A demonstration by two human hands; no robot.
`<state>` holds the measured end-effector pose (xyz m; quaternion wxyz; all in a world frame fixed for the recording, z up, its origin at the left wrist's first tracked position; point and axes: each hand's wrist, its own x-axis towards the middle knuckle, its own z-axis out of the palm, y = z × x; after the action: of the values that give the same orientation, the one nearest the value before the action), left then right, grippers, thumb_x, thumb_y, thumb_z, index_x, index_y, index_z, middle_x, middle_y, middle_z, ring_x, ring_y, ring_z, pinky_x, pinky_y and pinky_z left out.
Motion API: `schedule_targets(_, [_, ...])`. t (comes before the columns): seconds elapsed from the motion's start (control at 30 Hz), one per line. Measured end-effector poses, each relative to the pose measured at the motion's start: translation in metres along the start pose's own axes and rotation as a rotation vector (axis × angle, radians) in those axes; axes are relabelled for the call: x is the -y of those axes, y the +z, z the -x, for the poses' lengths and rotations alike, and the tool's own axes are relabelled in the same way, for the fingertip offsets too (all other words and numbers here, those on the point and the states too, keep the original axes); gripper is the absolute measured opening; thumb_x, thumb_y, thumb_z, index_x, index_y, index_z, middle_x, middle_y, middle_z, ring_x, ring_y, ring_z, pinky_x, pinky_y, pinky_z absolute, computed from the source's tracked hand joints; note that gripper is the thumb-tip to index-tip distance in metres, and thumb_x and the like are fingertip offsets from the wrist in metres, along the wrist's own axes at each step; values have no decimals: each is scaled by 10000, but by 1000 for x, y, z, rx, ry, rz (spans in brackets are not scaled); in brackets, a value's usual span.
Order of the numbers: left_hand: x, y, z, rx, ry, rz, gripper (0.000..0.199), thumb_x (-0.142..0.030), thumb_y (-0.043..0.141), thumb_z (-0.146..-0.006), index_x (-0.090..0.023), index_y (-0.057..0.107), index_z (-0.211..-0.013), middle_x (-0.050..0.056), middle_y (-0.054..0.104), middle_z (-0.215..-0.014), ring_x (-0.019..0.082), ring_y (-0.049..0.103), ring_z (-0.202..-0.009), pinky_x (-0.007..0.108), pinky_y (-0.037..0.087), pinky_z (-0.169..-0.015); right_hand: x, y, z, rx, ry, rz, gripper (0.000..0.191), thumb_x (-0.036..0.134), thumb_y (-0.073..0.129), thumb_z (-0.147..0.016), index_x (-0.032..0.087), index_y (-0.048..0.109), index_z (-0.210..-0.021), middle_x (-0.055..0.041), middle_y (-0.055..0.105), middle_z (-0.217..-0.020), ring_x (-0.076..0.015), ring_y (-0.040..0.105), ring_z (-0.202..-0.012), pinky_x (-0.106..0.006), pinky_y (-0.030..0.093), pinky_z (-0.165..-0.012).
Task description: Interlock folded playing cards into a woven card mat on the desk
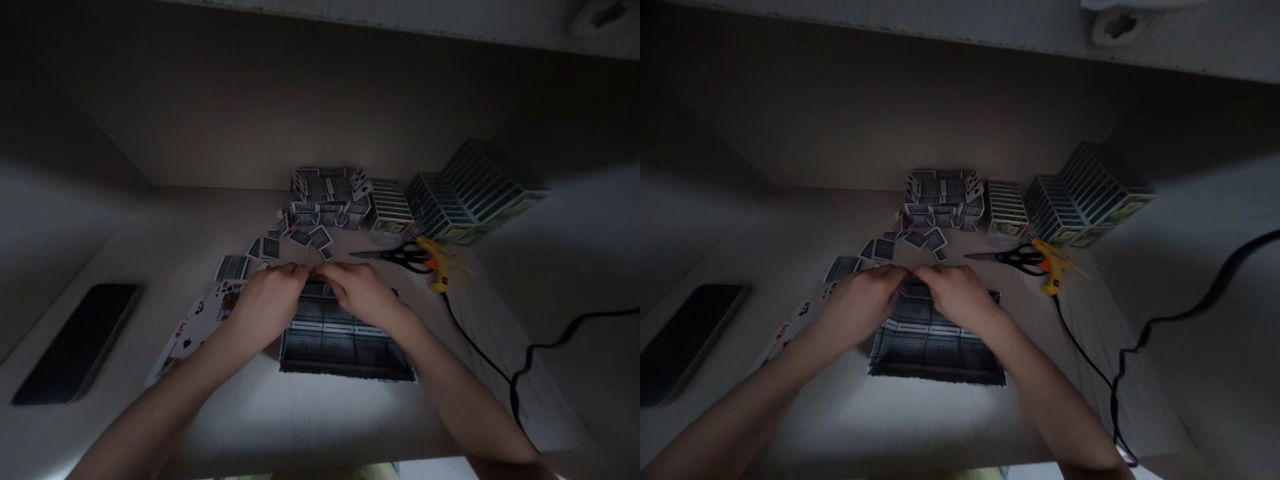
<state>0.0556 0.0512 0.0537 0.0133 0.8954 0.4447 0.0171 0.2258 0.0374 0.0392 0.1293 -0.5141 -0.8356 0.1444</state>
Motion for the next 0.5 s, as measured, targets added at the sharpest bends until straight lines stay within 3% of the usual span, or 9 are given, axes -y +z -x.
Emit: schedule_targets(0.5, [1, -1, 1, 92, -56, 126, 253, -57, 393, -793, -175, 578, -920, 52, 660, -839, 207, 641, -753, 299, 476, -627, -3, 3, 0, -25, 8, -83, 248, 137, 417, -852, 198, 604, -1004, -31, 680, -951, -152, 623, -861, -231, 416, -745])
